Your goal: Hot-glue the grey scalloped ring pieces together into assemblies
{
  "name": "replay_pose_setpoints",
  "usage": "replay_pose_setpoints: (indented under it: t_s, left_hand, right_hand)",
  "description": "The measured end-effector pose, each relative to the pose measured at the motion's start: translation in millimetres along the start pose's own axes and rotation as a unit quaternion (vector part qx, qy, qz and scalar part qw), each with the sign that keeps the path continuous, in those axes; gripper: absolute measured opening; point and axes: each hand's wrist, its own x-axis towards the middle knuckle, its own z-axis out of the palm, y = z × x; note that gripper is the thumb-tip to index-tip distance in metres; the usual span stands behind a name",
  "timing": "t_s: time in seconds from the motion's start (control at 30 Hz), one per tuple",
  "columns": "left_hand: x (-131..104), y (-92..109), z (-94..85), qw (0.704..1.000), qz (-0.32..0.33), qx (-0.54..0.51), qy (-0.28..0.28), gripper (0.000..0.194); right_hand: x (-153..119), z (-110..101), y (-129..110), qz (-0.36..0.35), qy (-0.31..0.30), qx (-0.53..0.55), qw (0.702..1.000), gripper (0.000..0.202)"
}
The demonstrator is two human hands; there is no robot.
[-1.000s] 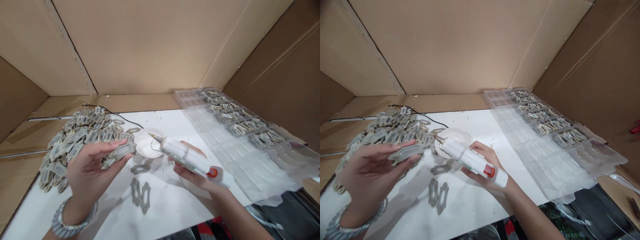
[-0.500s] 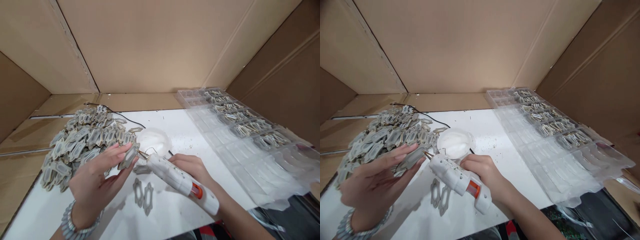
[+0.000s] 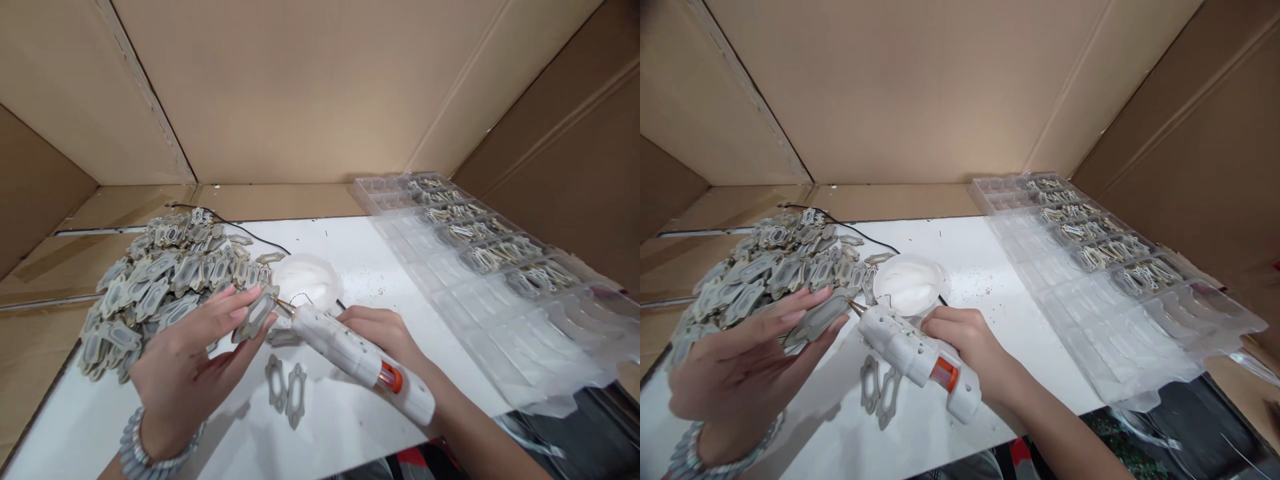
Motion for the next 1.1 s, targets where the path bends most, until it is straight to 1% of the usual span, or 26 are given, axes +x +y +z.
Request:
replay_pose_setpoints:
  t_s: [0.27, 0.47, 0.63, 0.7, 0.83, 0.97, 1.1]
  left_hand:
    - [2.3, -0.7, -0.3, 0.999, 0.032, 0.014, -0.008, 0.030]
    - [4.2, -0.8, 0.3, 0.999, 0.051, -0.014, 0.002, 0.044]
    - [5.9, -0.7, 1.1, 0.997, 0.071, 0.008, 0.016, 0.042]
    - [5.7, -0.5, 0.3, 0.998, 0.066, 0.008, 0.010, 0.043]
    - [4.6, 1.0, -1.8, 0.999, 0.044, 0.005, -0.021, 0.051]
    - [3.9, 2.1, -2.5, 0.999, 0.045, 0.001, -0.012, 0.052]
    - [1.8, 0.6, -2.3, 0.999, 0.050, 0.010, -0.015, 0.060]
  right_hand:
    - [-2.1, -0.1, 0.6, 0.004, -0.003, -0.010, 1.000, 0.010]
    - [-1.5, -0.9, 2.3, 0.016, -0.009, -0.015, 1.000, 0.011]
    - [-2.0, -0.6, 2.5, 0.009, -0.007, -0.018, 1.000, 0.010]
    - [-2.4, -0.6, 1.8, 0.010, -0.008, -0.021, 1.000, 0.013]
    - [-2.5, -1.6, 0.6, 0.019, -0.015, -0.028, 0.999, 0.015]
    - [-1.5, -3.1, -0.8, 0.028, -0.023, -0.031, 0.999, 0.017]
    - [0.3, -3.9, -2.6, 0.033, -0.023, -0.019, 0.999, 0.021]
